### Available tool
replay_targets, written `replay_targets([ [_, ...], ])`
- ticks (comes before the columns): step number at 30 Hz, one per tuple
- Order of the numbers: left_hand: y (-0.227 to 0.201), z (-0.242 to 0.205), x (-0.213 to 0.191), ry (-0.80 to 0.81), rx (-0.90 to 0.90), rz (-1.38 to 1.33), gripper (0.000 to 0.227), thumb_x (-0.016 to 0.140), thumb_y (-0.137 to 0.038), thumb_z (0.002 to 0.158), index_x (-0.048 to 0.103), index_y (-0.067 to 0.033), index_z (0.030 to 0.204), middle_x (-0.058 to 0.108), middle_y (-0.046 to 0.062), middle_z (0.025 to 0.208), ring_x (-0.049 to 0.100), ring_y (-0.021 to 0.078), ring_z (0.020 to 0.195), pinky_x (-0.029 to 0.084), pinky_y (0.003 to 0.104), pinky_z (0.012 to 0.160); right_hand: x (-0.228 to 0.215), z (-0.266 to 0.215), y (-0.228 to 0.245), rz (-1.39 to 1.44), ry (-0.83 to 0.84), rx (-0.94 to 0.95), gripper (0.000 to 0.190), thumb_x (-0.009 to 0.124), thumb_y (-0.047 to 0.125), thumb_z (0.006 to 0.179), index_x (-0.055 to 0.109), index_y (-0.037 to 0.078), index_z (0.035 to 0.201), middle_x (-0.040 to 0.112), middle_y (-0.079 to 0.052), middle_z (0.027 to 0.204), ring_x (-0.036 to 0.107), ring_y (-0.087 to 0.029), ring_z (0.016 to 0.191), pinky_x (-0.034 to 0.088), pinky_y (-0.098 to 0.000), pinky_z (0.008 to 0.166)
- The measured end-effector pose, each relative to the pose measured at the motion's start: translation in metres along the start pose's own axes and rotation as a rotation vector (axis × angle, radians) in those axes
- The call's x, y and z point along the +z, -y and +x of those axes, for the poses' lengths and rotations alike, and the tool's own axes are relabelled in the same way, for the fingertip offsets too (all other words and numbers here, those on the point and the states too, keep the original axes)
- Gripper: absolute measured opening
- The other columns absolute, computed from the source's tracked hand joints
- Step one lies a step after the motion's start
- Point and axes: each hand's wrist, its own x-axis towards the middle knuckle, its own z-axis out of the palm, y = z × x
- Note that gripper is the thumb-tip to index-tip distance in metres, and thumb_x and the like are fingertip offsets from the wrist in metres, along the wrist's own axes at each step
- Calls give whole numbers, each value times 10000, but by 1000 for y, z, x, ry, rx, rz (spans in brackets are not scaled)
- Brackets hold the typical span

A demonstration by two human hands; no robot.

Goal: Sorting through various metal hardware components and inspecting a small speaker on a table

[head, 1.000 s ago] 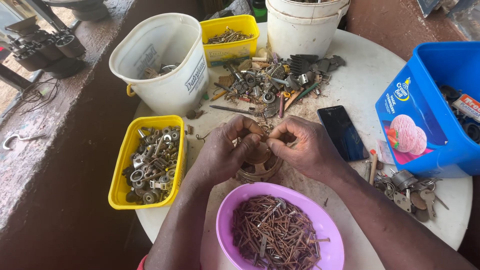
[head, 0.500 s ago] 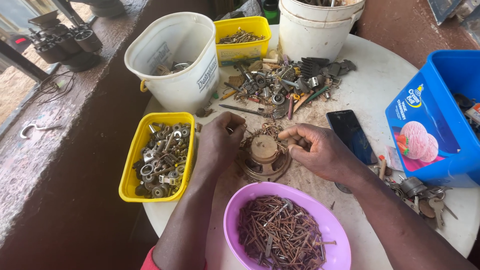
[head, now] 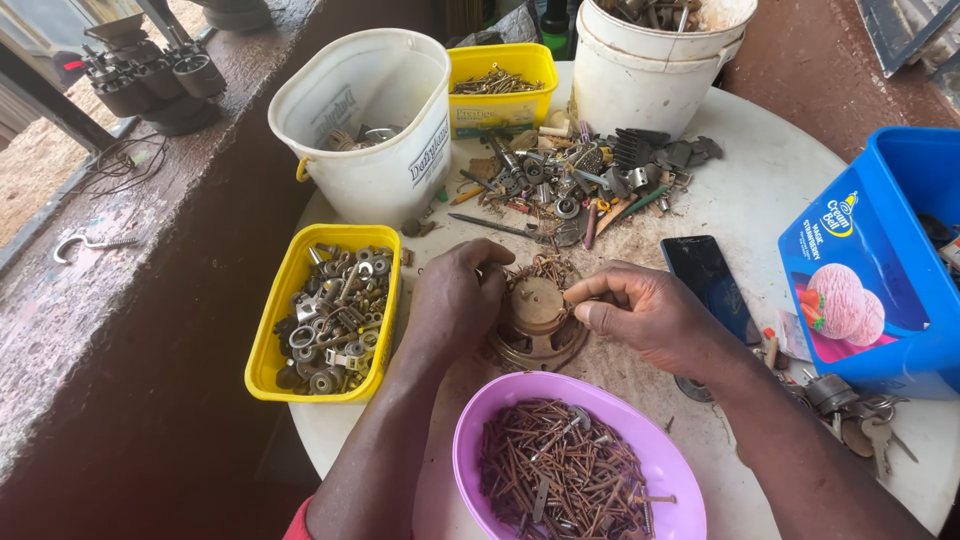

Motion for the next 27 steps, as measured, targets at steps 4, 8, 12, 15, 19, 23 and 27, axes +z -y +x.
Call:
replay_targets([
  [4, -4, -12, -6, 20, 10, -4, 214, 640, -266, 949, 808, -273, 1082, 814, 62, 1033, 766, 365, 1034, 622, 531, 902, -5, 0, -21, 159, -13, 106, 263, 758, 1, 932, 799, -77, 1180, 765, -146, 929, 746, -175, 835, 656, -320, 770],
  [8, -6, -31, -13, 46, -7, -74, 247, 660, -260, 922, 829, -243, 1103, 812, 107, 1061, 758, 400, 1059, 611, 549, 902, -9, 1, -19, 260, -12, 202, 293, 717, 28, 971, 769, -108, 1225, 771, -219, 899, 753, -217, 825, 662, -379, 792],
  [12, -3, -43, -7, 48, -98, -207, 236, 770, -285, 901, 854, -229, 1114, 831, 76, 1010, 800, 276, 989, 620, 424, 818, -8, 4, -20, 275, -10, 195, 303, 768, 8, 932, 772, -127, 1203, 773, -248, 885, 784, -254, 818, 666, -390, 780],
  [15, 8, -39, 0, 49, -159, -289, 174, 776, -291, 933, 867, -246, 1075, 834, 72, 963, 800, 234, 974, 615, 401, 795, -9, 1, -14, 294, -25, 175, 303, 766, 5, 934, 771, -124, 1208, 769, -244, 880, 766, -240, 812, 656, -390, 796],
  [19, 26, -30, 13, 13, -247, -567, 174, 705, -103, 983, 832, -39, 1083, 794, 162, 894, 744, 209, 859, 624, 384, 792, -14, -3, -5, 336, -50, 115, 279, 749, 2, 945, 767, -112, 1198, 774, -263, 859, 765, -262, 770, 635, -384, 779],
  [23, 44, -23, 24, -27, -313, -979, 183, 607, 13, 1027, 735, 82, 1139, 700, 184, 892, 757, 255, 771, 646, 383, 750, -11, -2, -4, 352, -80, 64, 263, 738, 17, 962, 741, -96, 1199, 785, -260, 875, 783, -259, 786, 652, -376, 775],
  [27, 34, -25, 13, -21, -178, -752, 190, 631, -60, 1048, 762, 16, 1163, 795, 143, 931, 745, 171, 862, 606, 326, 855, -8, -4, 4, 389, -70, 44, 255, 722, 21, 974, 725, -86, 1205, 789, -249, 945, 785, -257, 840, 674, -402, 758],
])
